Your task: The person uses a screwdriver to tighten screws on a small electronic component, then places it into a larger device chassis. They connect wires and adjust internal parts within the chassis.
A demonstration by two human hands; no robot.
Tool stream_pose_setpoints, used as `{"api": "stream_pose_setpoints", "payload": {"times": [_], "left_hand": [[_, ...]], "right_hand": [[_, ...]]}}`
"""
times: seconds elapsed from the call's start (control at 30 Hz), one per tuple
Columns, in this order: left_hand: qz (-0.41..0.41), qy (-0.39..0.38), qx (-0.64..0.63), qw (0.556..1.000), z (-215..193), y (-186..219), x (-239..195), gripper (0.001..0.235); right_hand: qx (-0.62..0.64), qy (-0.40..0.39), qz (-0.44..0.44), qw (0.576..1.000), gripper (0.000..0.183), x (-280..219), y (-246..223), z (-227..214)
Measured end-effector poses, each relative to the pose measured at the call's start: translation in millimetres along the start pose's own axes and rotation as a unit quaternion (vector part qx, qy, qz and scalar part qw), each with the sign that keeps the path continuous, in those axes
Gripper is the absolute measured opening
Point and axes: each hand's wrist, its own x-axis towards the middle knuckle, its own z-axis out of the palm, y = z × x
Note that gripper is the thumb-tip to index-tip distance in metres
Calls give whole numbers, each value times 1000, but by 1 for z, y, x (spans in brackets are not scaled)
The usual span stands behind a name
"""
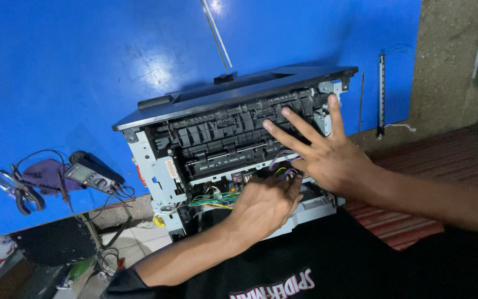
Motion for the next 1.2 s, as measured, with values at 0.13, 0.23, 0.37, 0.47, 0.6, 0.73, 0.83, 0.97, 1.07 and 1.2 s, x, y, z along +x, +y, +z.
{"api": "stream_pose_setpoints", "payload": {"times": [0.13, 0.23, 0.37, 0.47, 0.6, 0.73, 0.83, 0.97, 1.07, 1.2], "left_hand": [[2, 1, 1, 1000, 0, 0, 0, 33], [5, 8, 2, 1000, -1, 0, 0, 32], [0, -4, -9, 1000, -2, -1, 0, 30], [3, 7, -10, 1000, -3, -1, 1, 31], [0, 11, -12, 1000, -7, 2, 2, 30], [-16, 48, -38, 998, -12, 0, -1, 20], [-31, 58, -23, 998, -13, -1, 1, 19], [-51, 23, -1, 998, -11, 1, 6, 19], [-43, 29, 14, 999, -11, 4, 3, 19], [-9, 72, 10, 997, -14, 2, 4, 19]], "right_hand": [[-11, -42, 6, 999, 26, 1, -1, -5], [-25, -60, -14, 998, 27, -3, 1, -8], [-3, -7, -24, 1000, 24, -13, 1, -4], [18, 18, -29, 999, 27, -15, 2, 3], [-7, 29, -24, 999, 22, -22, 3, 7], [26, 126, 7, 992, 22, -40, 3, 6], [-11, 197, 49, 979, 29, -45, -5, 13], [-53, 209, 109, 970, 23, -40, -21, 29], [-55, 233, 142, 960, 20, -40, -33, 35], [-75, 261, 174, 946, 25, -40, -34, 30]]}}
